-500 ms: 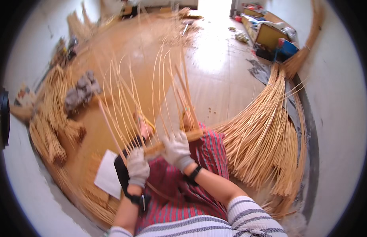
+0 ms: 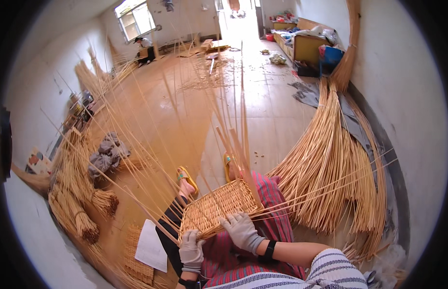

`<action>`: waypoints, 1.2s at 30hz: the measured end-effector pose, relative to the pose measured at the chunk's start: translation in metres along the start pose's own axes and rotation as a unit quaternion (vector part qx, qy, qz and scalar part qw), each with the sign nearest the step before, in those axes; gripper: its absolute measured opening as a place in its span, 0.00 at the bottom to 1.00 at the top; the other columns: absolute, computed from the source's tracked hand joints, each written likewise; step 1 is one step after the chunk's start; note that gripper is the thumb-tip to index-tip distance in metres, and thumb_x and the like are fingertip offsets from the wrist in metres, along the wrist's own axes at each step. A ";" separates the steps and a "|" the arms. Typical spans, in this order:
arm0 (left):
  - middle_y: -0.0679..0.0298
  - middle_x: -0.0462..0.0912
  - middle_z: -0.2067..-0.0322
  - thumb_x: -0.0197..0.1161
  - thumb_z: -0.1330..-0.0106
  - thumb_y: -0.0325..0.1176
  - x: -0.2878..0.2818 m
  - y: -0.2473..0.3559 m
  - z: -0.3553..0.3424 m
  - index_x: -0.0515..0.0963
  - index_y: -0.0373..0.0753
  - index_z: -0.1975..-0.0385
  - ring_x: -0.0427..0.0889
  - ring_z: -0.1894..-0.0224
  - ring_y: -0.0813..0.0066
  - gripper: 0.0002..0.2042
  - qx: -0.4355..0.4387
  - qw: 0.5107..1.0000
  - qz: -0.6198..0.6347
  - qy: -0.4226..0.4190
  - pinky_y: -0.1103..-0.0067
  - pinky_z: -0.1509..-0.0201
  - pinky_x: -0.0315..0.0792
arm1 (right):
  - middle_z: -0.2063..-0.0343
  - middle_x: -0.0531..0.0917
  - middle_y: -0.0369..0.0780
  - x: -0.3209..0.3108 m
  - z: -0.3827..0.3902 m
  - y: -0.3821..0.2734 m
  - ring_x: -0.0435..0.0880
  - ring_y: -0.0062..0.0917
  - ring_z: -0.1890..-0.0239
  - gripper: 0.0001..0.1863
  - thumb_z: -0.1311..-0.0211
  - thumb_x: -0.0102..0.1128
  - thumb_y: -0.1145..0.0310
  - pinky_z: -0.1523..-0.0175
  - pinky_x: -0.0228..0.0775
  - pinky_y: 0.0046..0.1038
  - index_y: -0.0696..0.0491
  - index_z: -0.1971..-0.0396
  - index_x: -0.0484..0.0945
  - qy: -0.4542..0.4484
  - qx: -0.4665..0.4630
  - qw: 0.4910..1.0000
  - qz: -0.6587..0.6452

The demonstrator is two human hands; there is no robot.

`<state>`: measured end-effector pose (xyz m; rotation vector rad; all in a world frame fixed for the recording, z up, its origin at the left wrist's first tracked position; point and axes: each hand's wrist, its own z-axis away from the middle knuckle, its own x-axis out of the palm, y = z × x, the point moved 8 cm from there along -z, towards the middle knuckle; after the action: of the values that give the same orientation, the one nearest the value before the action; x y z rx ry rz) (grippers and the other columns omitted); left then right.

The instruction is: Weaving the base of a rectangular basket using long straw or reeds.

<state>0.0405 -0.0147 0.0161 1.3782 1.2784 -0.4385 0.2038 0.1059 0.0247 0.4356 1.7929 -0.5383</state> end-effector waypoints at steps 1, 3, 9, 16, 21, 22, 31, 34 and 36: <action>0.58 0.75 0.45 0.77 0.44 0.32 -0.021 0.025 -0.003 0.77 0.45 0.44 0.78 0.42 0.50 0.26 0.059 0.994 -0.069 0.053 0.57 0.37 0.75 | 0.45 0.84 0.45 0.002 -0.001 -0.001 0.81 0.36 0.41 0.23 0.30 0.47 0.64 0.31 0.64 0.42 0.49 0.38 0.77 0.016 -0.002 1.000 -0.012; 0.58 0.74 0.45 0.77 0.45 0.33 -0.043 0.053 -0.007 0.77 0.46 0.44 0.76 0.40 0.49 0.26 0.137 0.977 -0.090 0.139 0.53 0.33 0.71 | 0.43 0.83 0.47 0.004 -0.005 -0.003 0.79 0.38 0.38 0.24 0.30 0.47 0.65 0.27 0.61 0.43 0.50 0.36 0.76 0.048 -0.009 0.998 -0.036; 0.57 0.76 0.41 0.59 0.32 0.30 0.008 0.099 -0.056 0.70 0.48 0.29 0.77 0.38 0.56 0.29 0.180 0.974 -0.112 -0.073 0.52 0.23 0.60 | 0.43 0.82 0.46 0.007 -0.024 0.001 0.78 0.39 0.37 0.23 0.34 0.52 0.65 0.26 0.61 0.44 0.54 0.41 0.79 0.065 -0.029 0.995 -0.069; 0.49 0.74 0.32 0.50 0.26 0.22 0.094 0.056 -0.062 0.60 0.36 0.23 0.74 0.31 0.63 0.30 0.079 0.970 0.165 -0.159 0.69 0.25 0.65 | 0.54 0.84 0.48 0.002 -0.006 0.005 0.81 0.40 0.47 0.11 0.46 0.60 0.66 0.34 0.70 0.39 0.56 0.65 0.82 0.236 -0.025 0.968 -0.076; 0.47 0.76 0.35 0.61 0.33 0.24 0.067 0.090 -0.052 0.61 0.34 0.25 0.78 0.36 0.51 0.34 0.138 0.979 0.043 -0.146 0.64 0.32 0.71 | 0.49 0.84 0.43 -0.002 0.015 0.018 0.81 0.35 0.40 0.12 0.38 0.59 0.64 0.30 0.68 0.41 0.51 0.57 0.80 0.210 -0.025 0.963 -0.169; 0.47 0.77 0.35 0.62 0.33 0.25 0.072 0.089 -0.054 0.63 0.34 0.25 0.78 0.37 0.49 0.33 0.144 0.978 0.043 -0.143 0.64 0.32 0.71 | 0.51 0.84 0.42 -0.002 0.013 0.026 0.81 0.35 0.41 0.11 0.38 0.59 0.64 0.31 0.68 0.40 0.50 0.59 0.81 0.191 -0.021 0.963 -0.189; 0.49 0.81 0.43 0.64 0.33 0.31 0.076 0.090 -0.068 0.70 0.37 0.31 0.81 0.45 0.46 0.29 0.150 0.982 -0.043 -0.111 0.61 0.40 0.73 | 0.55 0.87 0.38 -0.026 0.005 0.052 0.85 0.33 0.46 0.12 0.39 0.59 0.64 0.37 0.75 0.39 0.49 0.58 0.84 0.152 -0.017 0.954 -0.258; 0.49 0.82 0.45 0.64 0.32 0.35 0.081 0.088 -0.067 0.72 0.40 0.31 0.81 0.47 0.45 0.28 0.163 0.972 -0.129 -0.111 0.58 0.42 0.71 | 0.53 0.88 0.36 -0.060 0.049 0.091 0.85 0.33 0.46 0.13 0.38 0.59 0.65 0.38 0.75 0.42 0.48 0.55 0.86 0.220 0.001 0.933 -0.286; 0.50 0.82 0.45 0.64 0.32 0.36 0.078 0.085 -0.064 0.73 0.41 0.32 0.80 0.46 0.44 0.27 0.195 0.970 -0.124 -0.078 0.57 0.41 0.70 | 0.54 0.89 0.35 -0.064 0.078 0.113 0.86 0.32 0.49 0.14 0.40 0.64 0.67 0.39 0.75 0.41 0.46 0.54 0.87 0.217 0.051 0.926 -0.304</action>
<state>0.1134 0.0946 0.0075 1.4751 1.2814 -0.9958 0.3446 0.1537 0.0520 0.0507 2.3466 -1.0313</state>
